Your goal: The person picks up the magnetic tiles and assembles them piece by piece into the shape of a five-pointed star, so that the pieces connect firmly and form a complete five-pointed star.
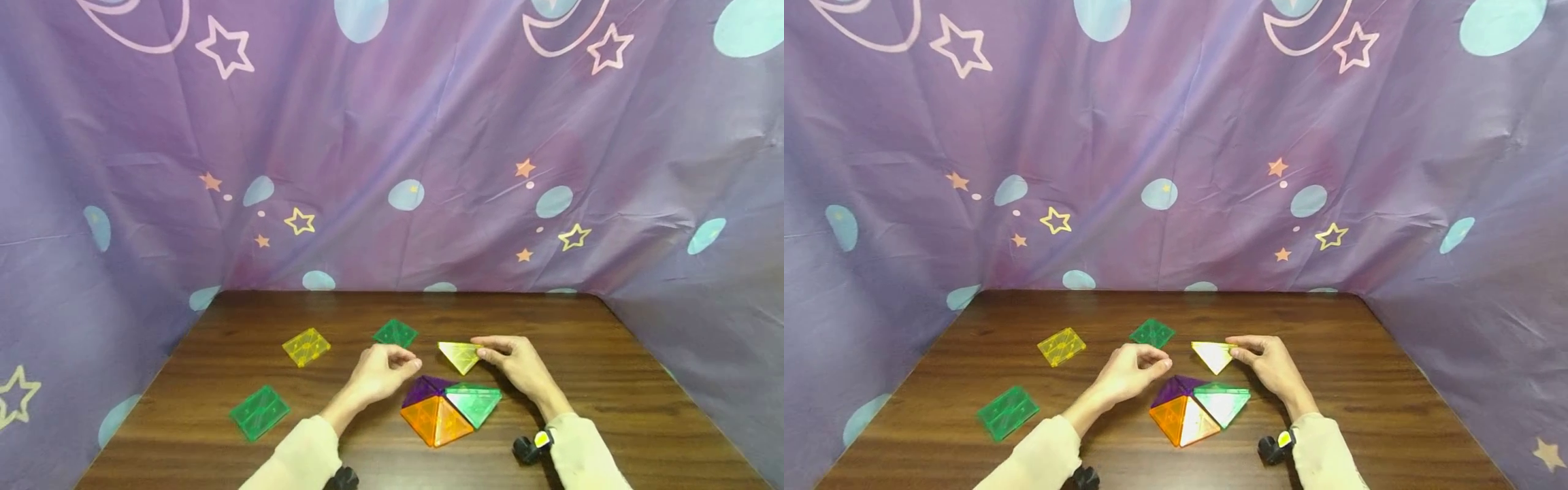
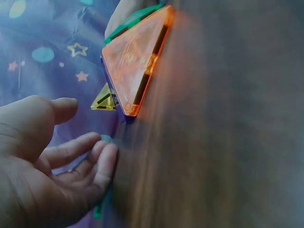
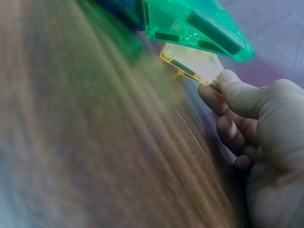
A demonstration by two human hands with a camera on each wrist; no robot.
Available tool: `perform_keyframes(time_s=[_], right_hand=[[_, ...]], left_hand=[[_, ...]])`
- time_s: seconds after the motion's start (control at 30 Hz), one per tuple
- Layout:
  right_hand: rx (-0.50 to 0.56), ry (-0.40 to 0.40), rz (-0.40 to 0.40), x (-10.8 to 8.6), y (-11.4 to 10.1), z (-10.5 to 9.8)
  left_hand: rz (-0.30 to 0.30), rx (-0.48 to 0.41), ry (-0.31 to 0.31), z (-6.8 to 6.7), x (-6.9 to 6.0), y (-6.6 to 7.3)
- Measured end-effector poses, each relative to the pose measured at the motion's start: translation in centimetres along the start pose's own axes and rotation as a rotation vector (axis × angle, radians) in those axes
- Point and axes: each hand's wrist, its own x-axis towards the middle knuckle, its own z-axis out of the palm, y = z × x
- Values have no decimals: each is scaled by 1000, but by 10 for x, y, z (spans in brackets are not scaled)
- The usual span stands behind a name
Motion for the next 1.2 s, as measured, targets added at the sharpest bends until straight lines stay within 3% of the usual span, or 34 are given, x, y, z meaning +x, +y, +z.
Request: perform_keyframes(time_s=[0.2, 0.5, 0.63, 0.73, 0.97, 1.2], right_hand=[[-16, 18, 15, 0, 0, 3], [-11, 7, 19, -5, 3, 8], [5, 2, 7, -1, 1, 4], [22, -18, 4, 1, 0, 1], [72, -51, 47, 0, -2, -2], [53, -39, 49, 0, -1, -1]], left_hand=[[-15, 42, -69, -6, -22, 6], [-5, 256, -173, 9, -32, 15], [14, 299, -179, 11, -30, 20], [33, 276, -174, 8, -26, 21], [99, 239, -161, -3, -13, 9], [96, 255, -139, -3, -6, 9]])
